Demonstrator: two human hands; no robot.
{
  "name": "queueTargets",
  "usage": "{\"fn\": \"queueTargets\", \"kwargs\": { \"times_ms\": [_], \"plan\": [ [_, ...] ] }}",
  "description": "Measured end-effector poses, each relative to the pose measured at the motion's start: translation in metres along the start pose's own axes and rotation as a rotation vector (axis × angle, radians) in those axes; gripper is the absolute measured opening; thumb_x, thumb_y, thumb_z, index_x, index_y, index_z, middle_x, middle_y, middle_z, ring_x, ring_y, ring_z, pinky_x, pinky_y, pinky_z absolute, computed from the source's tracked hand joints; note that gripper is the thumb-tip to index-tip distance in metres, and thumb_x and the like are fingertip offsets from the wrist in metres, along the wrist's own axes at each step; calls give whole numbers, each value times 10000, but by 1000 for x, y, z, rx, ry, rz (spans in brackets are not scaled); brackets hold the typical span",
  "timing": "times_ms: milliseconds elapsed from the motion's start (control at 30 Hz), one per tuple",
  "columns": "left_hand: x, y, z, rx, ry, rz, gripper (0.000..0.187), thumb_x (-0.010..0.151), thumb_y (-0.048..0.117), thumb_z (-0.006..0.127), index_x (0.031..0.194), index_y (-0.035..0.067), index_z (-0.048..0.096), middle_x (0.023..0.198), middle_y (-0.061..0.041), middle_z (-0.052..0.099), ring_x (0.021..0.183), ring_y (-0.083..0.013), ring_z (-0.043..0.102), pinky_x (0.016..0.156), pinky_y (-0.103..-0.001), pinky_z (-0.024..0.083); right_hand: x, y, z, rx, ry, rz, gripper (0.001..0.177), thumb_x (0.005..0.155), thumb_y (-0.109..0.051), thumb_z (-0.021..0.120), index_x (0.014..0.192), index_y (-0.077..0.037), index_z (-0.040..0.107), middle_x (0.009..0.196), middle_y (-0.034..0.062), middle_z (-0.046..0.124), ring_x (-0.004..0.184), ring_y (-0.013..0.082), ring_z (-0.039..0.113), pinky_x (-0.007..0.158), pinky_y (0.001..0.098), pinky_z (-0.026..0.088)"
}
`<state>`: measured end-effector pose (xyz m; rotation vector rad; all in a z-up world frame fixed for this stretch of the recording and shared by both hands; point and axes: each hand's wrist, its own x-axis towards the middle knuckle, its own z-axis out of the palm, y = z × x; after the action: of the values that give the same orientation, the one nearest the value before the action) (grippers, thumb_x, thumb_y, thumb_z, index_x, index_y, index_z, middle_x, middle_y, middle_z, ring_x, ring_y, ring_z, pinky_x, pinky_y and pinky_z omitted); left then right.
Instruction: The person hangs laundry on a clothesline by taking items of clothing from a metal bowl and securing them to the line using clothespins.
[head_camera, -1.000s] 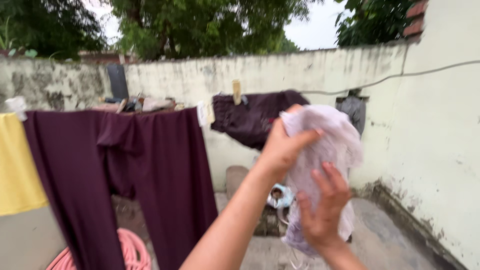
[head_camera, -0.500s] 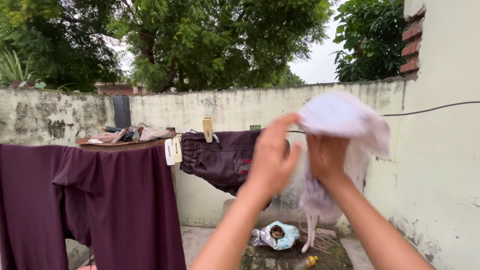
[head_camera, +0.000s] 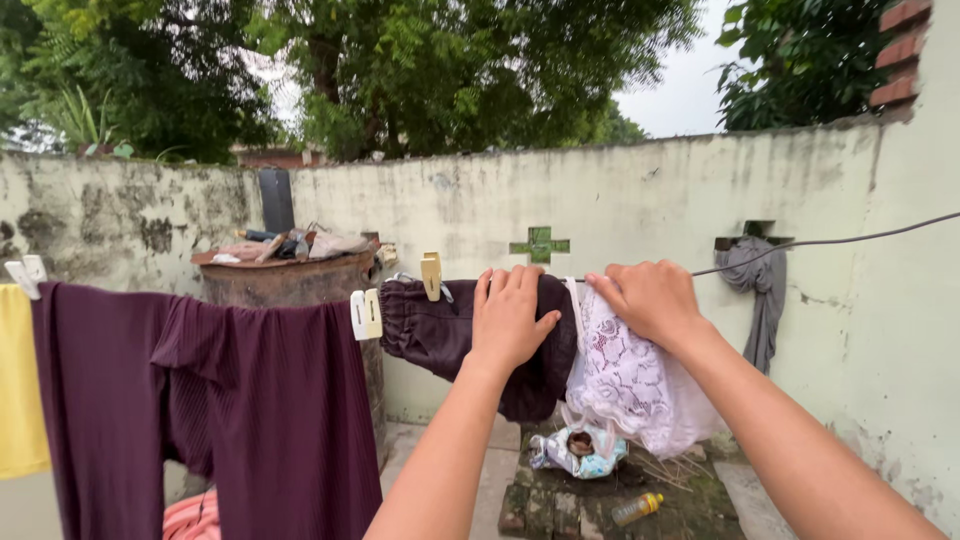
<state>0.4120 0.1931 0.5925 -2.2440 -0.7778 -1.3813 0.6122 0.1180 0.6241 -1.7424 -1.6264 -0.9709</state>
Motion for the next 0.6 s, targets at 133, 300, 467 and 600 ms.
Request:
{"fn": "queueTargets", "kwargs": {
  "times_ms": [133, 300, 467, 600],
  "plan": [
    [-5, 6, 4, 30, 71, 4, 625, 769, 336, 807, 1288, 80, 569, 1195, -97, 608, 1215, -317, 524, 1169, -494, 278, -1, 11, 9, -58, 9, 18, 534, 1005, -594, 505, 849, -151, 760, 736, 132, 714, 757, 342, 710, 723, 481, 540],
    [-1, 6, 5, 42, 179, 35, 607, 767, 339, 801, 1258, 73, 563, 1203, -116, 591, 1209, -338, 522, 1160, -530, 281, -19, -7, 17, 148, 377, -178, 340, 993, -410, 627, 1166, -135, 729, 1125, 99, 715, 1111, 279, 649, 1088, 487, 353],
    [-5, -1, 11, 40, 145, 37, 660, 879, 387, 713, 1424, 94, 483, 1370, -90, 541, 1352, -301, 462, 1238, -521, 224, -53, -58, 31, 286, 486, -311, 508, 989, -333, 655, 1453, -139, 583, 1537, 140, 504, 1463, 321, 427, 1211, 556, 177],
    [-22, -2, 7, 279, 270, 76, 745, 1005, 372, 612, 1652, 190, 288, 1709, -46, 288, 1609, -264, 230, 1342, -478, 124, -68, -92, 42, 421, 397, -264, 493, 1024, -223, 589, 1512, -152, 578, 1607, 140, 491, 1533, 307, 422, 1257, 556, 139]
  ]
}}
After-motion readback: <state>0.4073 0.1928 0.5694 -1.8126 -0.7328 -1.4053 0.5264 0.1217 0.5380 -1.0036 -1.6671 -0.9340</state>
